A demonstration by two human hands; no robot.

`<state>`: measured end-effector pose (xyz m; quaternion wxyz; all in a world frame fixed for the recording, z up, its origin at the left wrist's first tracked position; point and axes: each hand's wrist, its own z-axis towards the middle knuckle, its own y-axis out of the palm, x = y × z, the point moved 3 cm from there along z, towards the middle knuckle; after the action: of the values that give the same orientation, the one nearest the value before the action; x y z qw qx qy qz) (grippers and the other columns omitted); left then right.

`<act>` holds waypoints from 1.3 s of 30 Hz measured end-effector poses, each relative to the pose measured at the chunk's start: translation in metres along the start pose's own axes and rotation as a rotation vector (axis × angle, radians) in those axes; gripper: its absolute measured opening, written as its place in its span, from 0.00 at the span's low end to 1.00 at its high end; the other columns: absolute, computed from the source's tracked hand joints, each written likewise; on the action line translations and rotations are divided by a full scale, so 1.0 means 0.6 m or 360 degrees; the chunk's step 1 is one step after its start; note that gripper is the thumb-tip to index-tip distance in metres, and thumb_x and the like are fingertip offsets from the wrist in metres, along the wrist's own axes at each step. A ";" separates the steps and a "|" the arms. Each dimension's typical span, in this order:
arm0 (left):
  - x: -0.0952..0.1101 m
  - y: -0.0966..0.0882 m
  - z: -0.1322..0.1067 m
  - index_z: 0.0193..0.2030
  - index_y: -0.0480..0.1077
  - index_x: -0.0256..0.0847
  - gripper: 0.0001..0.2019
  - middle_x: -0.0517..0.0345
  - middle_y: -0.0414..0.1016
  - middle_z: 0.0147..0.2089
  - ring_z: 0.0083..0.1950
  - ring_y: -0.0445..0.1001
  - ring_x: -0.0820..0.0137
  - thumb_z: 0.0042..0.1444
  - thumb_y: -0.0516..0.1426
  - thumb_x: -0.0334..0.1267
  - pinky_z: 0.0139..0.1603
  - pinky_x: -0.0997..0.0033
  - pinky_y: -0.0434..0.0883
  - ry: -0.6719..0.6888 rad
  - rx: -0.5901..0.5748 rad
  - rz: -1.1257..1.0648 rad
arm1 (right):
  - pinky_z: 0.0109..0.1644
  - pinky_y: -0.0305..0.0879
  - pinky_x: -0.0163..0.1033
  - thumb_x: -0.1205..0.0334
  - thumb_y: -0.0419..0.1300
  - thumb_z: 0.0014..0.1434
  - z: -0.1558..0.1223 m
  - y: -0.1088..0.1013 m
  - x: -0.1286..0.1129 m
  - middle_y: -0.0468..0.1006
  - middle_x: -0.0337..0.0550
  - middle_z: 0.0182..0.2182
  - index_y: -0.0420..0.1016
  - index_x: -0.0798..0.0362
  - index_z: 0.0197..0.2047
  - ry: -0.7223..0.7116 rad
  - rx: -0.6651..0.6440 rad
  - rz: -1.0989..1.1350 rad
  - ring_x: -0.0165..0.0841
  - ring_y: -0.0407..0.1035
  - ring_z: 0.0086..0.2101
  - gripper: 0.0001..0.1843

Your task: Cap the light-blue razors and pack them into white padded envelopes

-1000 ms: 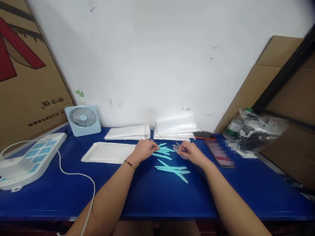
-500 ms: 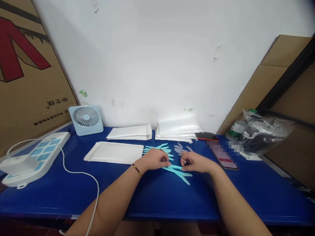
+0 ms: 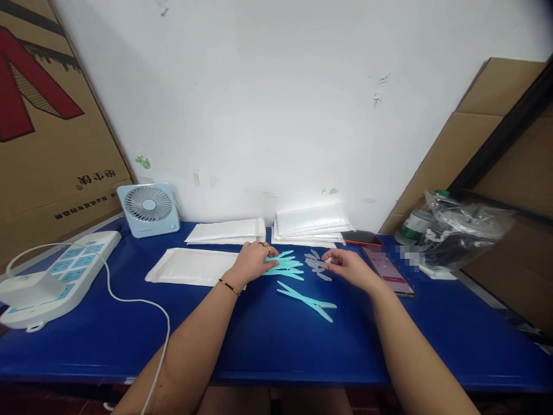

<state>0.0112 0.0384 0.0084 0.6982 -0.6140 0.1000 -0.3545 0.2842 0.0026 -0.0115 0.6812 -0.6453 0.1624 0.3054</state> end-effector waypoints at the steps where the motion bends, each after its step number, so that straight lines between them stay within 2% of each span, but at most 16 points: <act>1: 0.008 0.001 -0.002 0.40 0.72 0.46 0.13 0.59 0.75 0.42 0.46 0.70 0.65 0.55 0.55 0.49 0.46 0.68 0.59 0.0049 -0.0017 -0.0054 | 0.28 0.58 0.34 0.53 0.58 0.53 0.000 -0.001 0.001 0.70 0.38 0.23 0.74 0.53 0.40 -0.0003 0.0017 -0.0018 0.30 0.63 0.25 0.15; 3: 0.032 0.009 -0.008 0.40 0.72 0.46 0.15 0.60 0.75 0.42 0.45 0.70 0.66 0.51 0.58 0.52 0.45 0.69 0.60 0.0212 -0.0140 -0.0163 | 0.28 0.57 0.34 0.54 0.57 0.54 -0.001 0.000 -0.003 0.70 0.38 0.23 0.75 0.52 0.39 -0.0020 -0.0004 -0.0046 0.30 0.63 0.25 0.14; 5: 0.058 0.023 -0.014 0.36 0.73 0.46 0.14 0.61 0.75 0.38 0.40 0.71 0.69 0.49 0.60 0.52 0.44 0.70 0.60 0.0380 -0.0336 -0.0213 | 0.28 0.58 0.34 0.54 0.57 0.54 -0.005 0.000 -0.011 0.72 0.39 0.24 0.76 0.53 0.36 -0.0052 -0.0094 -0.0027 0.30 0.63 0.25 0.13; 8: 0.076 0.041 -0.017 0.31 0.72 0.44 0.10 0.63 0.74 0.31 0.33 0.71 0.72 0.49 0.61 0.47 0.41 0.71 0.61 0.0411 -0.0490 -0.0179 | 0.29 0.58 0.34 0.51 0.59 0.53 -0.014 0.000 -0.026 0.73 0.40 0.25 0.77 0.53 0.33 -0.0083 -0.0330 0.0066 0.30 0.64 0.26 0.14; 12: 0.066 0.042 -0.011 0.31 0.72 0.42 0.07 0.62 0.75 0.30 0.32 0.71 0.72 0.54 0.57 0.41 0.34 0.73 0.60 0.0264 -0.0434 -0.0187 | 0.29 0.59 0.33 0.48 0.61 0.52 -0.024 0.004 -0.036 0.74 0.41 0.26 0.76 0.54 0.34 -0.0047 -0.0662 0.0265 0.30 0.64 0.27 0.16; 16: 0.057 0.031 -0.007 0.32 0.71 0.41 0.08 0.62 0.75 0.30 0.33 0.71 0.72 0.56 0.55 0.41 0.36 0.73 0.60 0.0241 -0.0312 -0.0207 | 0.29 0.61 0.34 0.50 0.63 0.51 -0.026 0.015 -0.038 0.74 0.42 0.27 0.74 0.54 0.37 0.0010 -0.0833 0.0445 0.30 0.65 0.27 0.17; 22: 0.055 0.041 -0.006 0.37 0.71 0.44 0.09 0.61 0.75 0.37 0.39 0.72 0.69 0.54 0.57 0.46 0.40 0.72 0.60 0.0305 -0.0244 -0.0170 | 0.27 0.56 0.32 0.55 0.69 0.42 -0.022 0.031 -0.037 0.69 0.37 0.23 0.74 0.54 0.33 -0.0014 -0.0744 0.0187 0.27 0.61 0.24 0.16; 25: 0.052 0.055 -0.005 0.39 0.71 0.44 0.10 0.60 0.75 0.39 0.41 0.71 0.68 0.53 0.58 0.45 0.41 0.71 0.60 0.0308 -0.0238 -0.0116 | 0.27 0.54 0.31 0.57 0.66 0.47 -0.021 0.039 -0.042 0.69 0.38 0.23 0.73 0.54 0.31 -0.0036 -0.0713 0.0056 0.27 0.61 0.24 0.11; 30: 0.052 0.057 -0.001 0.33 0.73 0.42 0.07 0.59 0.76 0.36 0.39 0.72 0.69 0.56 0.55 0.40 0.42 0.70 0.60 0.0338 -0.0251 -0.0035 | 0.28 0.54 0.32 0.58 0.61 0.52 -0.019 0.033 -0.050 0.70 0.39 0.24 0.73 0.54 0.30 -0.0172 -0.0572 -0.0024 0.29 0.61 0.25 0.08; 33: 0.038 0.037 0.002 0.31 0.73 0.41 0.08 0.57 0.76 0.36 0.40 0.72 0.67 0.57 0.54 0.39 0.43 0.69 0.60 0.0266 -0.0153 0.0072 | 0.28 0.55 0.33 0.59 0.58 0.53 -0.016 0.018 -0.039 0.71 0.40 0.25 0.73 0.53 0.30 -0.0178 -0.0420 -0.0054 0.29 0.62 0.26 0.07; 36: 0.016 0.017 0.003 0.33 0.73 0.41 0.08 0.56 0.76 0.37 0.40 0.72 0.67 0.57 0.54 0.40 0.42 0.69 0.61 0.0120 -0.0071 0.0085 | 0.27 0.54 0.33 0.55 0.58 0.53 -0.010 0.001 -0.022 0.70 0.39 0.23 0.73 0.53 0.30 -0.0084 -0.0141 -0.0100 0.29 0.62 0.24 0.10; 39: 0.020 0.010 -0.003 0.38 0.73 0.43 0.10 0.59 0.75 0.38 0.41 0.72 0.68 0.54 0.56 0.45 0.41 0.70 0.62 0.0129 -0.0067 -0.0040 | 0.26 0.54 0.33 0.52 0.59 0.52 -0.006 -0.006 -0.017 0.69 0.37 0.21 0.75 0.53 0.34 -0.0050 0.0073 -0.0113 0.29 0.60 0.23 0.13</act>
<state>0.0210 0.0298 0.0060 0.6760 -0.6149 0.1280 -0.3855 0.2794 -0.0030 -0.0029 0.7087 -0.6300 0.1358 0.2872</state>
